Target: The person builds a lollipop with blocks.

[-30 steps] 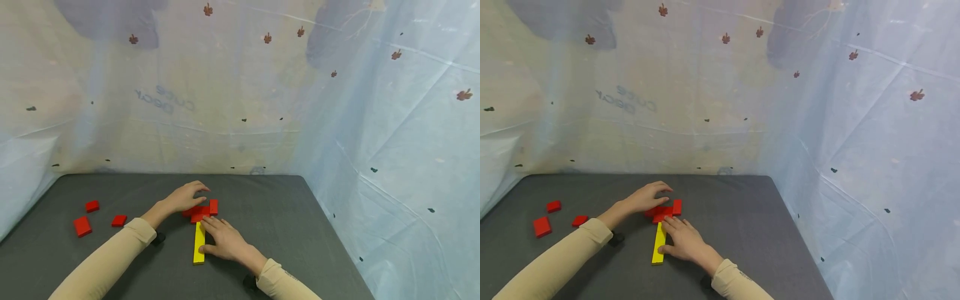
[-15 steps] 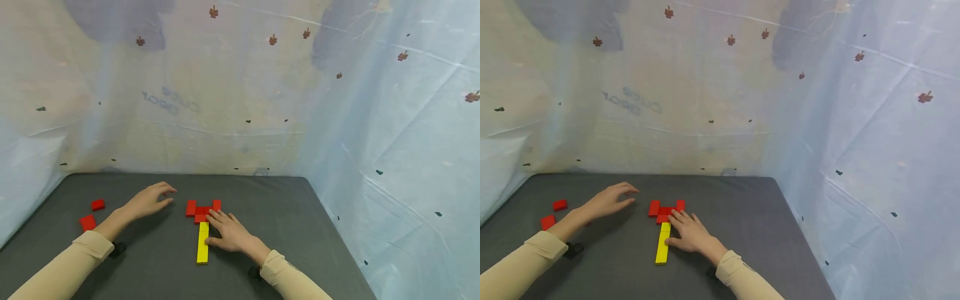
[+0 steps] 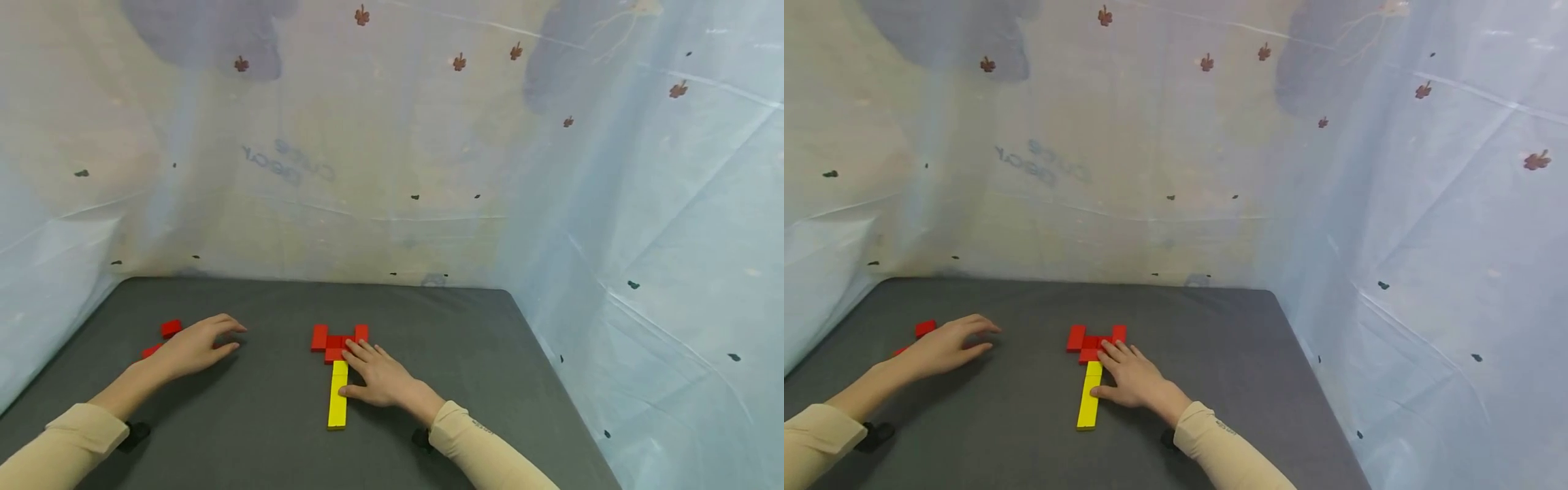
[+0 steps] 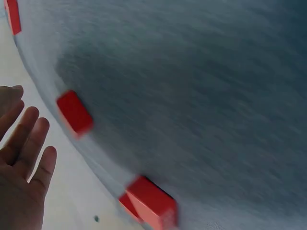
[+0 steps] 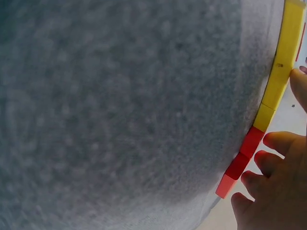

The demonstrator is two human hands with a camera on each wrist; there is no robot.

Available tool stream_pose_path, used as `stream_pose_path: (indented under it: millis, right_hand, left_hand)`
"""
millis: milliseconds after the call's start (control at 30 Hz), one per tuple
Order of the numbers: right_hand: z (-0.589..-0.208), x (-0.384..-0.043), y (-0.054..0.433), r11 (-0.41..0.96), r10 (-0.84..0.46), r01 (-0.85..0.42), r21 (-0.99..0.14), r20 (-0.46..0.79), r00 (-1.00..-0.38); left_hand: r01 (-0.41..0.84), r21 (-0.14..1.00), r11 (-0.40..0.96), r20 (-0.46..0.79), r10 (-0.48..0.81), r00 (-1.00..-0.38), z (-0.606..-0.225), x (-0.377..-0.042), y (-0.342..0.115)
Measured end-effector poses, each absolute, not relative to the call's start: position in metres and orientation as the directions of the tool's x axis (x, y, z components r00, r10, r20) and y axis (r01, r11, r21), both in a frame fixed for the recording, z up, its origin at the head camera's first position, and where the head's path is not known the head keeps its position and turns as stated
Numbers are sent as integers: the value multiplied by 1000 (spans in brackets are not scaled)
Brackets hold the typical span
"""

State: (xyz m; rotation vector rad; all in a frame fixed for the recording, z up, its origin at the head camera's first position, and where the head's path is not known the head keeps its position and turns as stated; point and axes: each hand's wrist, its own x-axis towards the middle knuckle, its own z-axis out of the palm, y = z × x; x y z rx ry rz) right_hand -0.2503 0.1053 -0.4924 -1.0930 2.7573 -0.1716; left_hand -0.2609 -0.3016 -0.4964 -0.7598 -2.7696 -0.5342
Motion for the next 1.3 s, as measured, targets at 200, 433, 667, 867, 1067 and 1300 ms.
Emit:
stream_pose_path:
  millis: [200, 433, 667, 867, 1067, 1300]
  right_hand:
    - [-493, -251, 106, 726, -687, -667, -167, -127, -716]
    - [-494, -253, 106, 726, -686, -656, -206, -138, -715]
    - [-494, -253, 107, 722, -690, -660, -208, -139, -710]
    - [-495, -253, 107, 715, -698, -673, -191, -140, -702]
    - [-495, -253, 107, 713, -700, -677, -183, -139, -700]
    - [-494, -253, 106, 712, -701, -675, -194, -141, -699]
  left_hand:
    - [501, 265, 824, 257, 441, -860, -500, -250, -323]
    - [474, 275, 837, 183, 438, -880, -499, -246, -334]
    - [485, 279, 829, 183, 450, -874, -499, -244, -336]
    - [482, 291, 827, 184, 446, -876, -501, -243, -334]
    - [490, 288, 823, 200, 449, -871, -503, -243, -335]
    - [486, 293, 823, 222, 436, -872, -501, -244, -330]
